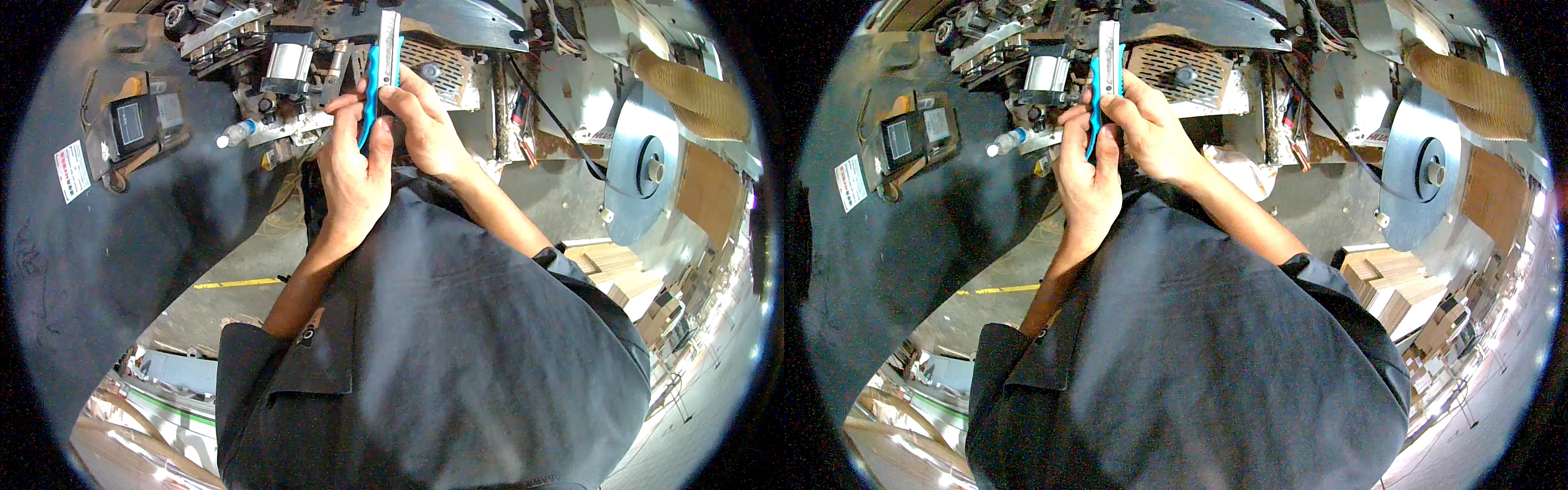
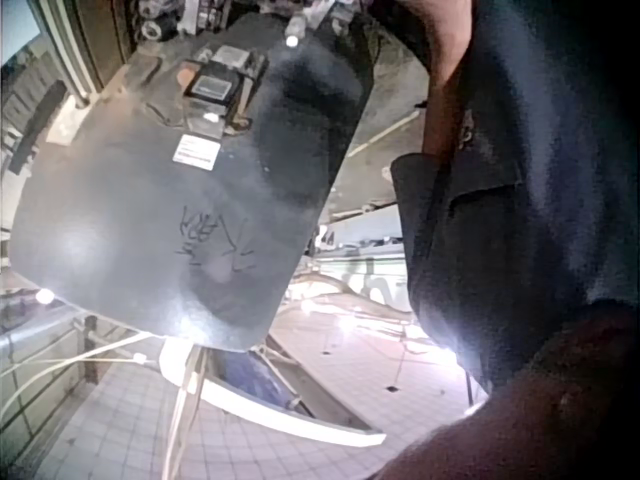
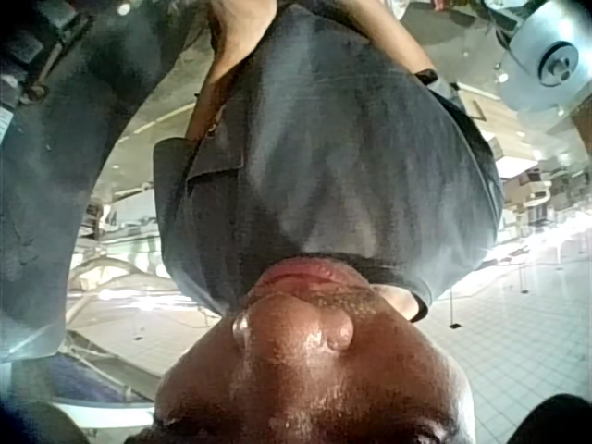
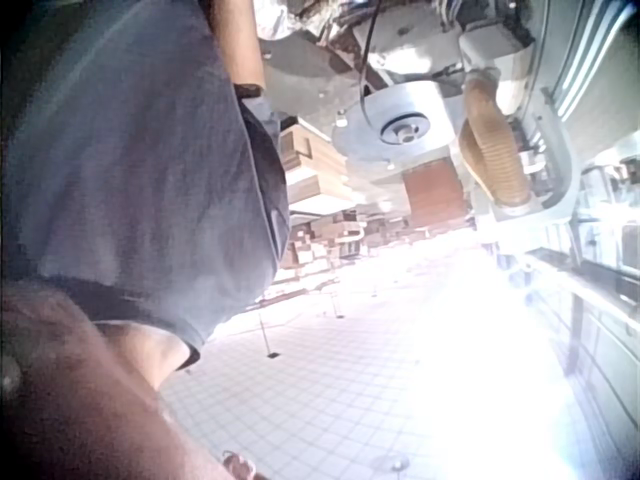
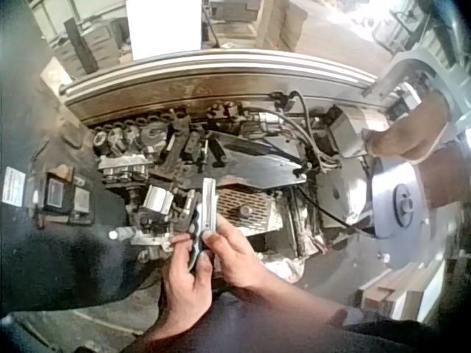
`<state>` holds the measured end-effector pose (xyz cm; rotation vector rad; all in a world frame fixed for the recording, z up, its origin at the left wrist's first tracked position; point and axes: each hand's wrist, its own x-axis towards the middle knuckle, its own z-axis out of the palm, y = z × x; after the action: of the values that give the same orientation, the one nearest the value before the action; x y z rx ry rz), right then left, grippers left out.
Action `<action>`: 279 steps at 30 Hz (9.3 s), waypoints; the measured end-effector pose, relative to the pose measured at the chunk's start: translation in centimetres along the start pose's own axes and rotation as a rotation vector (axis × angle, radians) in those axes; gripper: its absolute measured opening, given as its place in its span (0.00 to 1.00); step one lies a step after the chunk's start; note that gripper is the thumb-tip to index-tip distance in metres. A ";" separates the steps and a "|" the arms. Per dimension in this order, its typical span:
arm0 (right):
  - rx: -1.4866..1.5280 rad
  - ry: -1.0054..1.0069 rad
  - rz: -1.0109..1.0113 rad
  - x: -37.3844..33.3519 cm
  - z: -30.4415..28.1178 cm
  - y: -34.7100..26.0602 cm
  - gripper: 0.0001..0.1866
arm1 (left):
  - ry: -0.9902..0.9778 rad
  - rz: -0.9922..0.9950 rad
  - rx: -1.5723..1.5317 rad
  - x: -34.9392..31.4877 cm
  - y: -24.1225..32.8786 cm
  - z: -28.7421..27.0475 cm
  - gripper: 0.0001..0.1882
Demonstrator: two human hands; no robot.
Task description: The person manipulates internal components of an industrial machine, handling a translucent hose, using a blue utility knife to cut materials, and adjusting small mechanical parts by hand.
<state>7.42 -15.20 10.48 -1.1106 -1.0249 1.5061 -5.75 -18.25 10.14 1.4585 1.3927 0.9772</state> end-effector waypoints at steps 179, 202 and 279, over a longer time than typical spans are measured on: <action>-0.285 0.215 0.170 -1.5 -0.4 -2.0 0.21 | -0.368 -0.067 -0.512 8.9 0.7 0.3 0.38; 0.604 0.160 0.099 -0.8 1.0 0.6 0.26 | -0.471 -0.124 -0.510 9.7 0.7 1.1 0.39; 0.112 0.060 0.015 3.5 -5.0 -1.2 0.25 | 0.067 -0.116 -0.318 5.5 -0.5 0.3 0.17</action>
<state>12.10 -11.19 9.98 -1.0802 -0.8820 1.5145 -5.23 -12.78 9.45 1.1073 1.2859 1.1232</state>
